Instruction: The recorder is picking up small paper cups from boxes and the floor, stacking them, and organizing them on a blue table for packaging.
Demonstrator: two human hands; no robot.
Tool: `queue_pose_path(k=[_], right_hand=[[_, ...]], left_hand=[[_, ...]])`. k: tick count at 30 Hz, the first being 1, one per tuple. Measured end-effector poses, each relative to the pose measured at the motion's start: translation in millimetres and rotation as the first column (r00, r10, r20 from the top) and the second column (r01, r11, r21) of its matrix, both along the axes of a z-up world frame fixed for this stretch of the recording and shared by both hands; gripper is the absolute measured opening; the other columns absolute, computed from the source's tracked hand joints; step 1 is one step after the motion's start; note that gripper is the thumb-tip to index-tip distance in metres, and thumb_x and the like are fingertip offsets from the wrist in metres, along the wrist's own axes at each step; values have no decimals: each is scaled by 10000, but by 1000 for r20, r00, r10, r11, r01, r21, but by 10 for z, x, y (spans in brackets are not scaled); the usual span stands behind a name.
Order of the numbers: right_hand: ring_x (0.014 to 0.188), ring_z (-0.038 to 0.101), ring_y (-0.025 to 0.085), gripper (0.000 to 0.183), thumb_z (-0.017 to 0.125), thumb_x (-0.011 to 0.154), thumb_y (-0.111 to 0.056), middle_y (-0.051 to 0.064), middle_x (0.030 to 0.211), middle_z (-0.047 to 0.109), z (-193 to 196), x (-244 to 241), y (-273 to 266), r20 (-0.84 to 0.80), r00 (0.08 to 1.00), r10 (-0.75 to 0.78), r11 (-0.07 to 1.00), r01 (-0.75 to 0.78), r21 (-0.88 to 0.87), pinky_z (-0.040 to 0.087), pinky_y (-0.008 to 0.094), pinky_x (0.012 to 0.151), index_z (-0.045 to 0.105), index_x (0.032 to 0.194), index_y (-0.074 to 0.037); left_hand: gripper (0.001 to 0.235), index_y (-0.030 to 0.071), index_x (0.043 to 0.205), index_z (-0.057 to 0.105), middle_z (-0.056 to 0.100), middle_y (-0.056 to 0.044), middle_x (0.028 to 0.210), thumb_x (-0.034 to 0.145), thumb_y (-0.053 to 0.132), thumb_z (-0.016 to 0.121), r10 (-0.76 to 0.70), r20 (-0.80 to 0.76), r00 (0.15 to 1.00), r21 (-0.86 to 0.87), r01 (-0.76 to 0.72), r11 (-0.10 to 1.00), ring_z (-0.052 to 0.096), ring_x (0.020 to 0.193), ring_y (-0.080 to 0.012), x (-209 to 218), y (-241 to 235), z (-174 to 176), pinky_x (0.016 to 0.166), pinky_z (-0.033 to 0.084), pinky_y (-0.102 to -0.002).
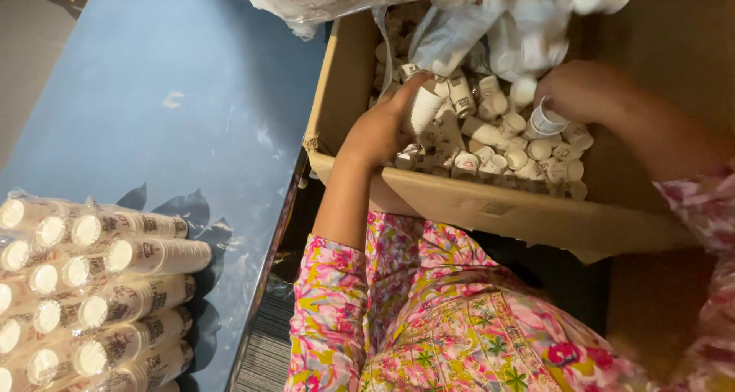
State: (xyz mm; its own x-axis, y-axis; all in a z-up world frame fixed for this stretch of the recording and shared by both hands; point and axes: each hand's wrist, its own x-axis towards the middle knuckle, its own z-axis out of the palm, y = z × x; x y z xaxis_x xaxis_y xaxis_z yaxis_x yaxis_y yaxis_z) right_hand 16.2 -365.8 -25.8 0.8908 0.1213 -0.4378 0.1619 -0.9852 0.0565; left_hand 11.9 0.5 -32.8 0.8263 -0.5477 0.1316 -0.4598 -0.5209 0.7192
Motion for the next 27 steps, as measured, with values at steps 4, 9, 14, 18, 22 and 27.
queue_pose_path(k=[4, 9, 14, 18, 22, 27], right_hand=[[965, 714, 331, 275, 667, 872, -150, 109, 1088, 755, 317, -580, 138, 406, 899, 162, 949, -255, 187, 578, 455, 867, 789, 1119, -157], [914, 687, 310, 326, 659, 914, -6, 170, 1072, 716, 1140, -1375, 1285, 581, 814, -15, 811, -330, 483, 553, 419, 821, 743, 1224, -62], [1015, 689, 111, 216, 663, 988, 18, 44, 1122, 698, 1000, -1538, 2303, 339, 889, -307, 74, -333, 940, 573, 242, 918, 654, 1202, -6], [976, 680, 121, 151, 700, 1038, 79, 81, 1083, 696, 787, -1558, 3126, 320, 942, -102, -115, -331, 937, 560, 244, 901, 672, 1183, 46], [1030, 725, 143, 139, 679, 1047, 78, 105, 1130, 734, 761, -1763, 3903, 174, 916, 362, -262, -80, 962, 592, 263, 962, 677, 1178, 33], [995, 726, 142, 179, 700, 968, 65, 102, 1091, 737, 938, -2083, 4578, 102, 764, 638, -162, 3, 987, 594, 277, 946, 680, 1143, 37]], left_hand=[[943, 366, 1549, 400, 630, -111, 1354, 796, 11, 842, 168, 303, 938, -50, -161, 986, 675, 1116, -365, -214, -10, 191, 878, 549, -441], [957, 299, 1558, 391, 577, -106, 1378, 771, -4, 844, 366, 393, 844, -360, -225, 905, 633, 1206, -356, -953, 415, 445, 966, 550, -413], [961, 254, 1584, 360, 553, -113, 1362, 786, -14, 825, 565, 373, 736, -401, -422, 813, 613, 1235, -361, -1888, 1214, 503, 1033, 533, -418], [917, 232, 1570, 394, 574, -116, 1313, 798, 35, 850, 748, 273, 605, -339, -667, 663, 608, 1186, -362, -2763, 1765, 394, 1022, 511, -440], [884, 211, 1542, 429, 546, -143, 1325, 774, 15, 818, 871, 175, 458, -306, -816, 490, 607, 1187, -367, -3667, 2017, 258, 1020, 514, -428], [846, 168, 1540, 413, 496, -176, 1366, 786, -32, 740, 954, 103, 283, -341, -891, 301, 564, 1262, -394, -4412, 2115, 84, 1080, 499, -434]])
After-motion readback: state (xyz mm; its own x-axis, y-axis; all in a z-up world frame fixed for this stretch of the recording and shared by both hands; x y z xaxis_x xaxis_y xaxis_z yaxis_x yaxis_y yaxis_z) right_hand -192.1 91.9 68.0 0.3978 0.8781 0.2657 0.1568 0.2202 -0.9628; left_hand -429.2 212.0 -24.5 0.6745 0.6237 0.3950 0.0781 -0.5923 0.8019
